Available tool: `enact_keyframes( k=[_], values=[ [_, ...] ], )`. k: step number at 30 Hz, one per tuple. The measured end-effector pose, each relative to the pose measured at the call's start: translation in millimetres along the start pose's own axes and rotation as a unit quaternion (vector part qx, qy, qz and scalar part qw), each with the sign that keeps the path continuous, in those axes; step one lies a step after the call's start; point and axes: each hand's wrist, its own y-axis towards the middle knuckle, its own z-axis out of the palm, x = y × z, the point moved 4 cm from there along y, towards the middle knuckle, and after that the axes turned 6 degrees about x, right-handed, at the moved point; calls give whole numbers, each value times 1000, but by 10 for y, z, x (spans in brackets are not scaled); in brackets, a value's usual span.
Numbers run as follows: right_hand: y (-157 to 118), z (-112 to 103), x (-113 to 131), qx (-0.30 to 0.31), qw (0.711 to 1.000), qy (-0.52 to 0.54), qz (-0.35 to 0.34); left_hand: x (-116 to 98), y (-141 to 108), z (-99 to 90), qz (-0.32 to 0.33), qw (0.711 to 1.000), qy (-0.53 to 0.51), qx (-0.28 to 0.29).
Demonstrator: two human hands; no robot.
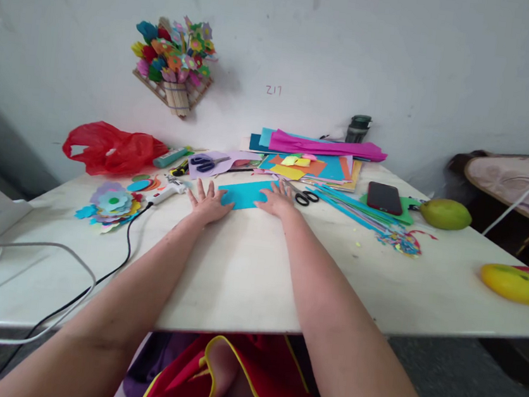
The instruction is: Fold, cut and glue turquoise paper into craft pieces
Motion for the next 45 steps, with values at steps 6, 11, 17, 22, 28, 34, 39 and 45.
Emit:
enact_keyframes(
  k=[6, 11, 17, 22, 28, 34, 39, 45],
  values=[
    [-11, 44, 157, 28, 999, 14, -18, 115, 0, -63, -1, 1000, 6, -23],
    [-101, 50, 254, 28, 1000, 3, 7, 182, 5, -67, -32, 999, -15, -25],
    [-120, 58, 250, 37, 999, -16, 15, 246, 51, -32, -57, 998, -22, -11],
    [-92, 86, 222, 44, 999, -21, 15, 299, 76, 6, -82, 996, -22, 0],
    [-105, 102, 224, 45, 998, -29, 14, 391, 12, -61, -99, 993, 13, -63],
    [-99, 137, 270, 32, 999, -38, 14, 97, -116, -318, 31, 986, 16, -161],
    [-100, 158, 338, 6, 999, -34, 16, -399, -266, -124, 214, 976, -8, -36],
    [-90, 150, 261, 19, 999, -26, 23, -438, -342, 79, 192, 978, 8, 76]
  ],
)
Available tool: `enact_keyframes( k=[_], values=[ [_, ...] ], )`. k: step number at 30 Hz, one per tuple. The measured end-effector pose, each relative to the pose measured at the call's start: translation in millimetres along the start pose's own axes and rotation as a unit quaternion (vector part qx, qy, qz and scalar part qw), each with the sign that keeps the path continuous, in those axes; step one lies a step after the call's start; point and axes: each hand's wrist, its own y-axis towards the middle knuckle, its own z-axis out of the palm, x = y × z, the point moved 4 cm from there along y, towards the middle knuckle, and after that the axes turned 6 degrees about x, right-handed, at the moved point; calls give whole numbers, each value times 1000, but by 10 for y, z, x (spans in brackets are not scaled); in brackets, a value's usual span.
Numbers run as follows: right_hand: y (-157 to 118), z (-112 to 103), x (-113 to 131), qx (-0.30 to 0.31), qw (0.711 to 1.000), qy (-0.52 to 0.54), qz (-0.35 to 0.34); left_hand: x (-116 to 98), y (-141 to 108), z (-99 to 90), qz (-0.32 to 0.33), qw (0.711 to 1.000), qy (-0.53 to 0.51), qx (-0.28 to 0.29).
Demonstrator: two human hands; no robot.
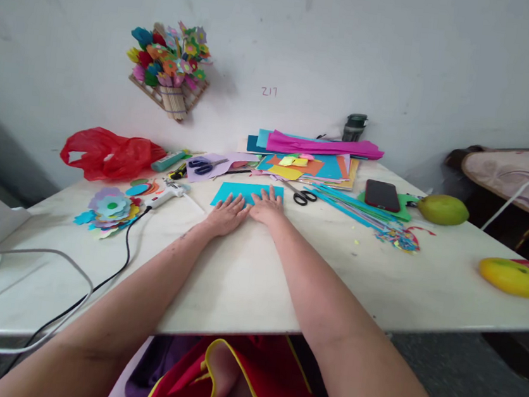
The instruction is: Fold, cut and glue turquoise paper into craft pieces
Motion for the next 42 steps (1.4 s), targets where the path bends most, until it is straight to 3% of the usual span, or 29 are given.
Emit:
enact_keyframes(
  k=[7, 19, 22, 27, 30, 42],
  values=[
    [10, 1, -304, 46, 999, -7, 4, 65, 22, 6, -48, 998, 28, 7],
    [-5, -47, -537, 69, 997, -27, -22, 75, 20, -14, -61, 998, 30, 9],
    [-50, -126, -607, 35, 998, -35, -25, 79, 47, -13, -78, 997, 22, 12],
    [-68, -334, -546, -136, 985, -24, -107, 90, 72, 2, -95, 995, 13, 2],
    [-104, -426, -510, -194, 972, 17, -131, 95, 80, 9, -100, 995, 10, -5],
    [-191, -387, -295, -159, 970, -28, -184, 79, 50, -16, -109, 994, 7, -8]
  ],
)
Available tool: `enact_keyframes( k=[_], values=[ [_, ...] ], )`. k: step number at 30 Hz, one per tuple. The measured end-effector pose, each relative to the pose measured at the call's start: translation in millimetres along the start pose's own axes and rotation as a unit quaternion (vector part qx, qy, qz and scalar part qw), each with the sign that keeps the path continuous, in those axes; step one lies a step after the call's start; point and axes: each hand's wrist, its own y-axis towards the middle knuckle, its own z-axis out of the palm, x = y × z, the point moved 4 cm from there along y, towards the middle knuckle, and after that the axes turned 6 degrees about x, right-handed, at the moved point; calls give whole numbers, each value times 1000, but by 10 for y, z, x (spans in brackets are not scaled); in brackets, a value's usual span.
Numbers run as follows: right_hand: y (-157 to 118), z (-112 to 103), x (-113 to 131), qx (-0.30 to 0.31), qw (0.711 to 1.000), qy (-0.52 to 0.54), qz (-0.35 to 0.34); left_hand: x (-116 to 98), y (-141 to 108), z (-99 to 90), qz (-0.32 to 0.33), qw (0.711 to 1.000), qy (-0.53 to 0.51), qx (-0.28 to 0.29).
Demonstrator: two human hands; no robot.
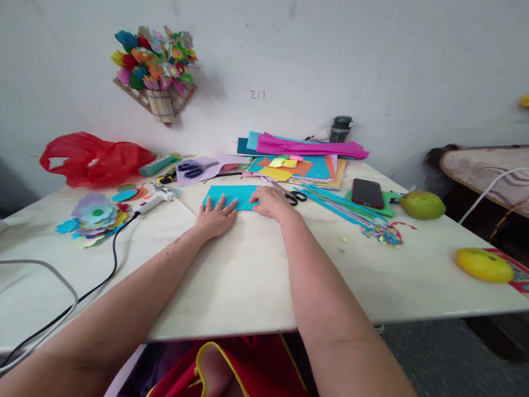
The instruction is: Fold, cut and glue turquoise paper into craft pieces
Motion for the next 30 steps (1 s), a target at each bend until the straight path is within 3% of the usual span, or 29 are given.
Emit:
enact_keyframes(
  k=[12, 18, 22, 30],
  values=[
    [-3, 56, 174, 22, 998, -53, -28, 28, 29, 17, 0, 1000, -19, -23],
    [31, 82, 118, 42, 997, -57, -17, 126, 39, -88, -4, 995, -43, -90],
    [19, 94, 50, 53, 997, -47, -2, 208, 46, -129, -29, 993, -59, -98],
    [38, 115, 225, 23, 997, -55, -43, 181, 28, -122, -40, 993, -28, -103]
  ],
)
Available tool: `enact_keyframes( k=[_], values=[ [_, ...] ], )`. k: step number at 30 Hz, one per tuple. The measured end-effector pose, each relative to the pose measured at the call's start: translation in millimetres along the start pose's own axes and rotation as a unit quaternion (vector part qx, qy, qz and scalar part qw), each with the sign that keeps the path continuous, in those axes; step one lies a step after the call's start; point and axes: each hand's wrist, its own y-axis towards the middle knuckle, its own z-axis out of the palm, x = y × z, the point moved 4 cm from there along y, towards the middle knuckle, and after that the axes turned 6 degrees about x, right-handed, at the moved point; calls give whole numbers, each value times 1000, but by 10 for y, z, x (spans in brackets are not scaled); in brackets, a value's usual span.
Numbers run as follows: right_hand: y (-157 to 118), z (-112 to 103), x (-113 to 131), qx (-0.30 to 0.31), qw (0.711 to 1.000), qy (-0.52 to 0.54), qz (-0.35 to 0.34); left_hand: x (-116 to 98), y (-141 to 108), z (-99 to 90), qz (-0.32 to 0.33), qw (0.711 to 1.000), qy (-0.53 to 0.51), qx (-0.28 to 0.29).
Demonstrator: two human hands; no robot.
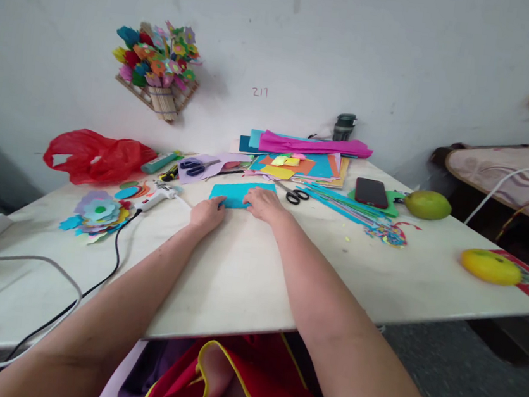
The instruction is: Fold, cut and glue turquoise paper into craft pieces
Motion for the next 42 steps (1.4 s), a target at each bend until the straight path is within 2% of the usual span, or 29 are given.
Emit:
enact_keyframes(
  k=[5, 14, 22, 29, 37, 42],
  values=[
    [45, 32, 75, 12, 999, -29, -21, -1, -5, -4, 2, 1000, 7, -3],
    [-35, -23, -28, 34, 998, -57, -4, 2, -19, -12, -4, 1000, 12, 7],
    [2, -2, 42, 15, 999, -49, -4, -17, -26, -11, 13, 1000, 9, -17],
    [119, 90, 97, 2, 998, -67, -20, -32, -42, -40, 4, 1000, 9, -17],
    [95, 73, 47, 14, 999, -51, -5, 66, 5, -41, 46, 997, -57, -32],
    [66, 57, 58, 18, 999, -36, -8, 130, 36, -52, 46, 996, -76, -28]
  ],
)
